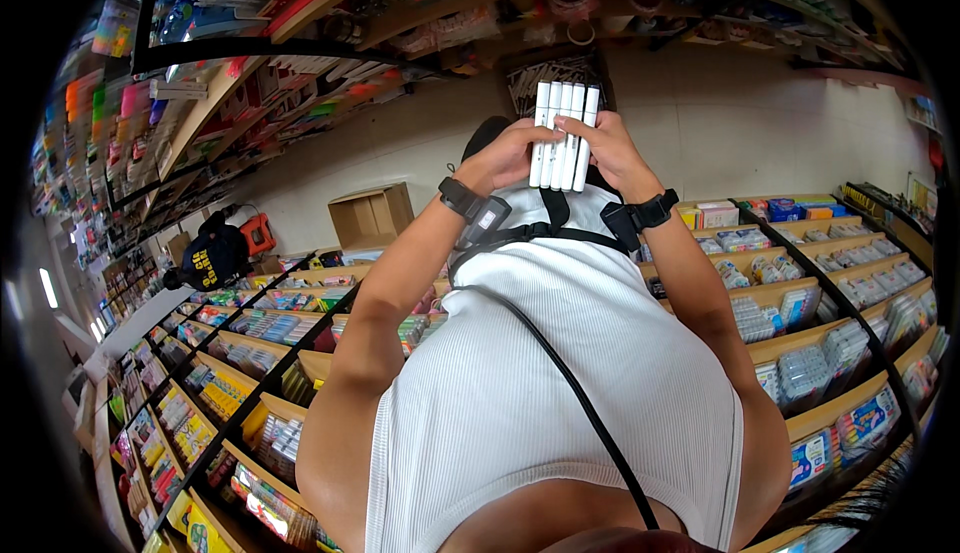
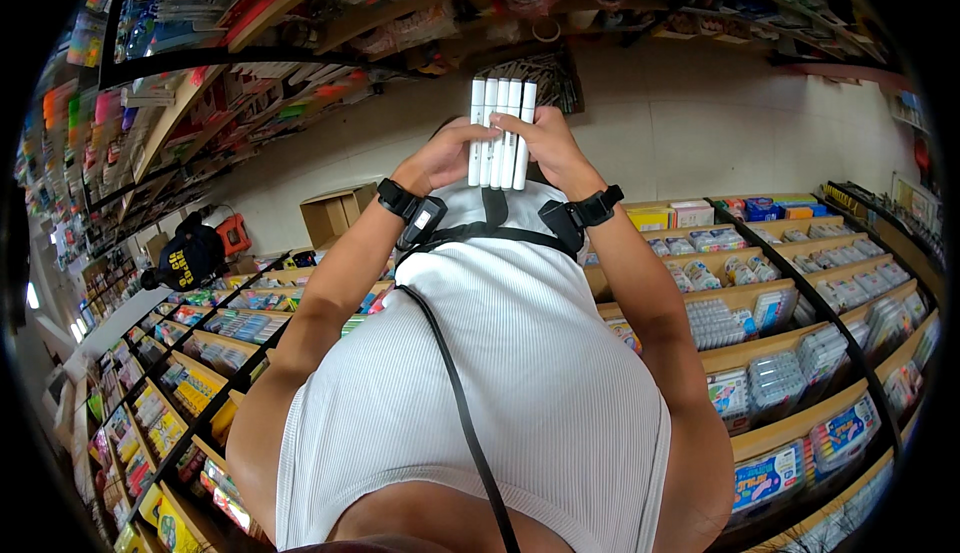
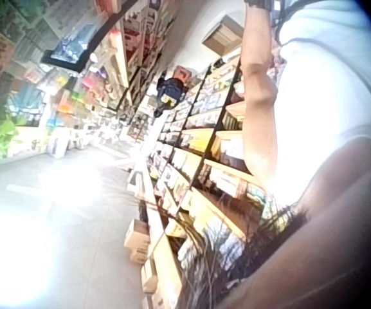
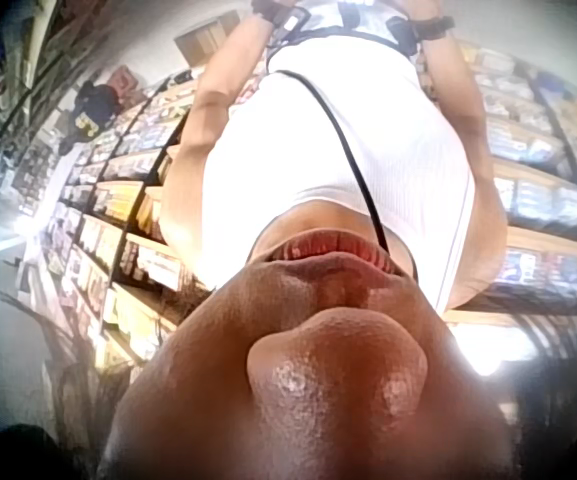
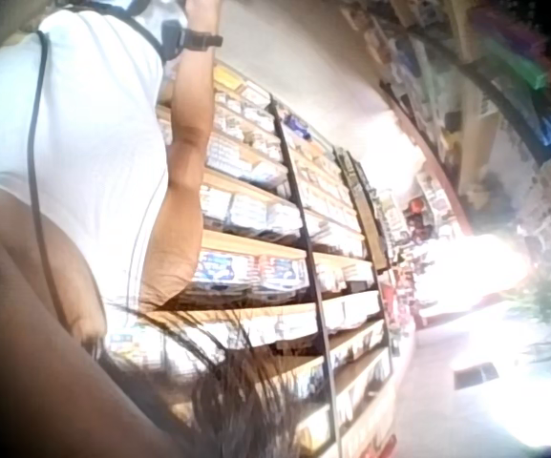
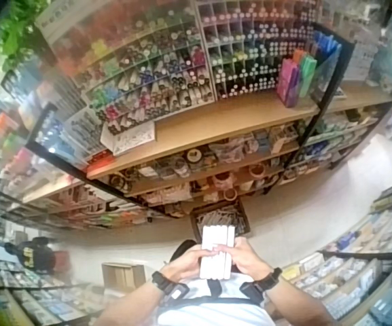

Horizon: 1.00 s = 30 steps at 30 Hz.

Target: The person sorts markers from a cardboard box on the floor and places them individually into specialized display slots on a retail shelf.

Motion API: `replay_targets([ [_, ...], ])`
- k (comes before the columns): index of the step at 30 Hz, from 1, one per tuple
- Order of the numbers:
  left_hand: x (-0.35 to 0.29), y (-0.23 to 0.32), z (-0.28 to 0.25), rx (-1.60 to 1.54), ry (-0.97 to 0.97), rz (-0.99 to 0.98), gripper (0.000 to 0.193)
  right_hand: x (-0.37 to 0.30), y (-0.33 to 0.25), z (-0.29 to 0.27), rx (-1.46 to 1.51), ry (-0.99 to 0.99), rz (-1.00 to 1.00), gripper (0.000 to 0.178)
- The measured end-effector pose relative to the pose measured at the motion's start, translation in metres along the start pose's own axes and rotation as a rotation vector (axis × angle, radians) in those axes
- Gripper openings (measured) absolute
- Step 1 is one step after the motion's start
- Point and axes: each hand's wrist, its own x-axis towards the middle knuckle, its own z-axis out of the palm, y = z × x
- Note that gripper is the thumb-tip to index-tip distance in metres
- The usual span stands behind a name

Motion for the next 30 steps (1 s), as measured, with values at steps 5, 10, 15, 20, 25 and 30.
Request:
replay_targets([
  [5, 0.000, -0.001, -0.001, 0.002, 0.000, 0.003, 0.032, 0.000, 0.001, 0.001, 0.009, 0.009, -0.006, 0.027],
  [10, 0.002, -0.002, -0.004, 0.003, -0.008, 0.002, 0.032, 0.000, 0.000, 0.003, 0.001, 0.016, -0.007, 0.027],
  [15, -0.001, 0.000, -0.007, 0.011, -0.021, -0.002, 0.032, -0.001, -0.001, 0.008, -0.021, 0.029, -0.016, 0.027],
  [20, -0.005, 0.004, -0.012, 0.001, -0.023, 0.002, 0.031, 0.004, 0.001, 0.014, -0.035, 0.006, -0.012, 0.025],
  [25, -0.011, 0.010, -0.027, 0.001, -0.034, 0.007, 0.032, 0.009, 0.000, 0.029, -0.062, 0.024, 0.003, 0.028],
  [30, -0.019, 0.021, -0.044, 0.003, -0.067, 0.000, 0.033, 0.021, 0.005, 0.048, -0.078, 0.047, -0.004, 0.031],
])
